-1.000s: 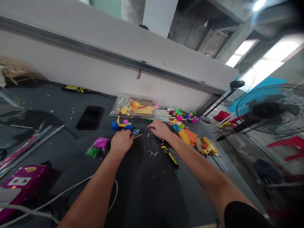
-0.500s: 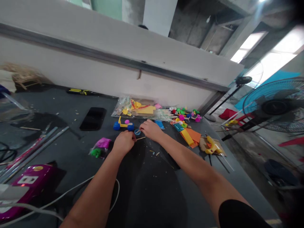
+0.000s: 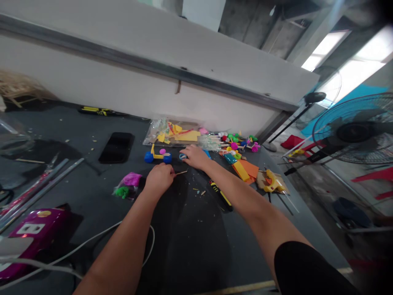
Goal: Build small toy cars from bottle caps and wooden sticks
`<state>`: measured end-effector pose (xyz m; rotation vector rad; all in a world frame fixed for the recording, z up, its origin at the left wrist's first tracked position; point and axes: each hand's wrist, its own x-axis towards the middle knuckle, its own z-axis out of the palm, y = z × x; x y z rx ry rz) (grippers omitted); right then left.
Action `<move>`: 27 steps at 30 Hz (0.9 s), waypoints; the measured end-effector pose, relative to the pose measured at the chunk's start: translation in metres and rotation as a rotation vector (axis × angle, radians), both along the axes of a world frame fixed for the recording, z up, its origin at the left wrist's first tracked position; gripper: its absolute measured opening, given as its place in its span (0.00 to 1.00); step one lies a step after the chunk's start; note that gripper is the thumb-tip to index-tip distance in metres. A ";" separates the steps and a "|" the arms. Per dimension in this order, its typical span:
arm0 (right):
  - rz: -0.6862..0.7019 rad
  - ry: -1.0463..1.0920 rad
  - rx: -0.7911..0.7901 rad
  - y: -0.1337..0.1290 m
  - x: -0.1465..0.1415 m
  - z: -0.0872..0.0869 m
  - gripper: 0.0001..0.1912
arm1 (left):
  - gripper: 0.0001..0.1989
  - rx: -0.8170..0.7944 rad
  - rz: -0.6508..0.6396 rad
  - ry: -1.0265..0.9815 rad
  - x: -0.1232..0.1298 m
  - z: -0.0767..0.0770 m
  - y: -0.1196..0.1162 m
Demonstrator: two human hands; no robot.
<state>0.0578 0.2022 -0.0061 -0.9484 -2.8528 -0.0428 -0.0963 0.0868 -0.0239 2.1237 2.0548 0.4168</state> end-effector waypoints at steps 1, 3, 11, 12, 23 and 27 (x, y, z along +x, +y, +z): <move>-0.007 0.019 0.013 -0.003 0.005 0.004 0.21 | 0.09 0.000 0.002 0.003 0.000 0.000 0.000; 0.023 0.058 0.015 -0.018 0.021 0.013 0.19 | 0.09 -0.004 0.012 0.006 0.001 0.001 0.000; 0.216 -0.103 -0.282 -0.094 0.089 0.024 0.08 | 0.08 0.054 -0.004 -0.014 0.009 -0.001 -0.002; 0.209 -0.111 -0.278 -0.098 0.092 0.022 0.07 | 0.08 0.067 -0.022 -0.008 0.013 -0.001 -0.003; -0.120 0.203 -0.082 -0.041 0.054 0.011 0.07 | 0.08 0.130 -0.218 0.009 0.043 -0.008 -0.008; -0.082 0.161 -0.021 -0.007 0.020 0.008 0.09 | 0.07 0.145 -0.213 0.004 0.042 -0.013 -0.006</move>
